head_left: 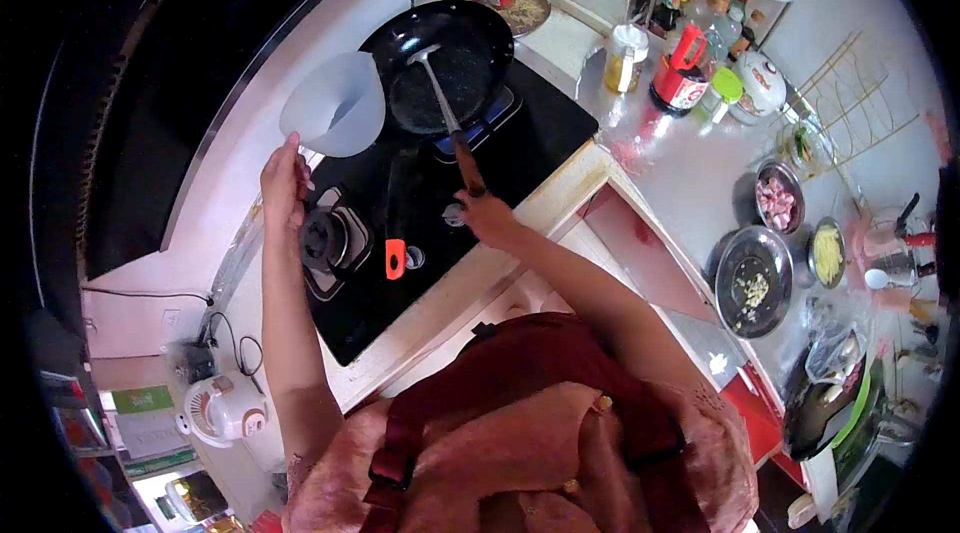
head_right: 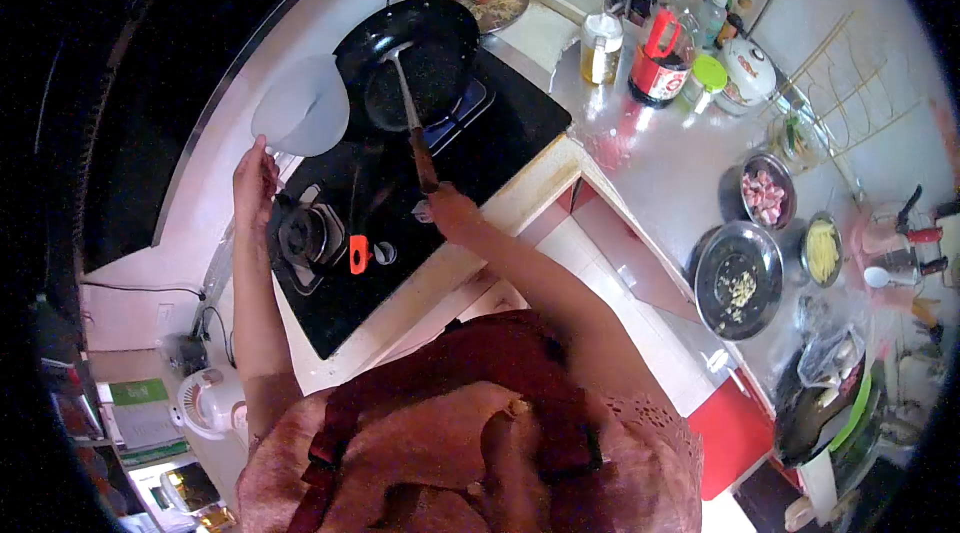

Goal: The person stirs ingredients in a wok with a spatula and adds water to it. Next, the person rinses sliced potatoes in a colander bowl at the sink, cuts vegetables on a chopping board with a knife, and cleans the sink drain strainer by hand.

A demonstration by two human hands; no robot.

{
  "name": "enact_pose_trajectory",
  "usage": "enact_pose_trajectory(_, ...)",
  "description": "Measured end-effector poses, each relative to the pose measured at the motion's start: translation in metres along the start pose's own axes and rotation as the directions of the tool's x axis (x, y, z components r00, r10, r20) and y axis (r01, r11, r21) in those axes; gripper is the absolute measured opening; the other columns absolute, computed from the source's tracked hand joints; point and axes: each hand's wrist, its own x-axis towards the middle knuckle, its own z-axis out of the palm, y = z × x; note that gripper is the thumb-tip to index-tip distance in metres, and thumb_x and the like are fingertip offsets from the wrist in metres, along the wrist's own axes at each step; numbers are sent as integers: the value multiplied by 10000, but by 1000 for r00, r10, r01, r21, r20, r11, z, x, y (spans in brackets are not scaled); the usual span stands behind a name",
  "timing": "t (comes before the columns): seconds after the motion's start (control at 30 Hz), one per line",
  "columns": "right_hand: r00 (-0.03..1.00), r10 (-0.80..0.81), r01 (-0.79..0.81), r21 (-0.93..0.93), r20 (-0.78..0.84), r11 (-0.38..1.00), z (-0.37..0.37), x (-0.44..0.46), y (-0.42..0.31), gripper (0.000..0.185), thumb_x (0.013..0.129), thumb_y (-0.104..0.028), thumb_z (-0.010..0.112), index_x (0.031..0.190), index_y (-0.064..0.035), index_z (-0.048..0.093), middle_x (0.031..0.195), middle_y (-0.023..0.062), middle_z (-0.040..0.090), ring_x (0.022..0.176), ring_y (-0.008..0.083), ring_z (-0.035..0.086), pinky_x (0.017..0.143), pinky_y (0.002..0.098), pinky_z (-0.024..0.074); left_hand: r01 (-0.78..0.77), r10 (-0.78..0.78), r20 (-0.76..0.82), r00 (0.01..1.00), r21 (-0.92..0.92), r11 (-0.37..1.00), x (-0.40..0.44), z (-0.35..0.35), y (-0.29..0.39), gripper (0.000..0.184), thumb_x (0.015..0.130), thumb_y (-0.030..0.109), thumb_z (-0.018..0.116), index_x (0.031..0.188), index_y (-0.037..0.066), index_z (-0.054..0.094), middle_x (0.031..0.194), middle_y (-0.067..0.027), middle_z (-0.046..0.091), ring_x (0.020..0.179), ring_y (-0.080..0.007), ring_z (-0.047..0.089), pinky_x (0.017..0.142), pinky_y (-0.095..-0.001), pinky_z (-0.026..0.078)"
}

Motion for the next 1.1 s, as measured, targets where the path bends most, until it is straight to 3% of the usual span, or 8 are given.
enact_pose_trajectory(0.07,979,194,-171,266,-64,949,-18,-6,14,287,883,-303,513,1028,-59,553,908,131,625,750,281,633,603,395,520,20,-23,-12,1000,-162,987,-2,-6,-18,357,850,404,595,658,129,470,539,20,445,427,-63,369,381,-196,245)
enact_pose_trajectory(0.17,813,533,-480,788,234,386,-84,2,-14,483,890,-512,458,1087,-72,491,856,84,621,730,204,640,535,318,500,41,-56,-38,998,-311,949,-19,-12,-30,346,876,368,566,662,125,443,565,15,451,461,-67,392,380,-200,247)
enact_pose_trajectory(0.27,823,411,-508,832,393,221,-120,16,-46,651,876,-649,295,1068,-62,501,832,63,612,706,167,628,495,267,477,11,-37,-59,998,-390,921,-31,-19,-45,328,892,344,548,669,126,444,585,22,444,508,-65,418,393,-195,249)
enact_pose_trajectory(0.57,804,491,-524,789,335,320,-114,21,-45,650,871,-647,322,1068,-60,522,807,74,620,637,147,595,478,270,462,-72,23,-173,985,-281,957,-60,-52,-50,306,889,334,559,687,115,491,576,34,428,516,-61,400,446,-205,277)
enact_pose_trajectory(0.8,788,384,-577,795,482,187,-127,15,-64,580,878,-602,388,1099,-72,470,901,71,620,710,166,612,527,268,463,-43,-32,-195,980,-368,929,-84,-79,-76,260,891,318,560,734,119,502,608,30,450,574,-61,422,530,-212,329)
enact_pose_trajectory(0.9,844,305,-529,779,441,336,-133,30,-88,541,866,-541,489,1129,-72,431,974,96,624,772,175,627,526,253,476,-54,-124,-333,935,-479,876,-101,-80,-95,256,899,320,544,748,119,500,627,37,452,570,-62,417,525,-218,333)
enact_pose_trajectory(0.93,824,301,-560,774,481,295,-135,35,-90,428,860,-362,586,1121,-67,419,900,81,606,709,152,600,468,220,433,-16,-147,-323,935,-452,892,-110,-88,-103,259,904,316,540,750,114,495,640,42,449,582,-64,416,543,-220,348)
enact_pose_trajectory(1.1,846,333,-509,817,417,271,-165,46,-75,246,845,-136,545,1041,-56,420,782,42,525,588,99,467,415,194,333,-70,-126,-386,914,-456,887,-139,-106,-129,224,889,286,575,784,94,526,635,46,457,551,-49,396,517,-202,333)
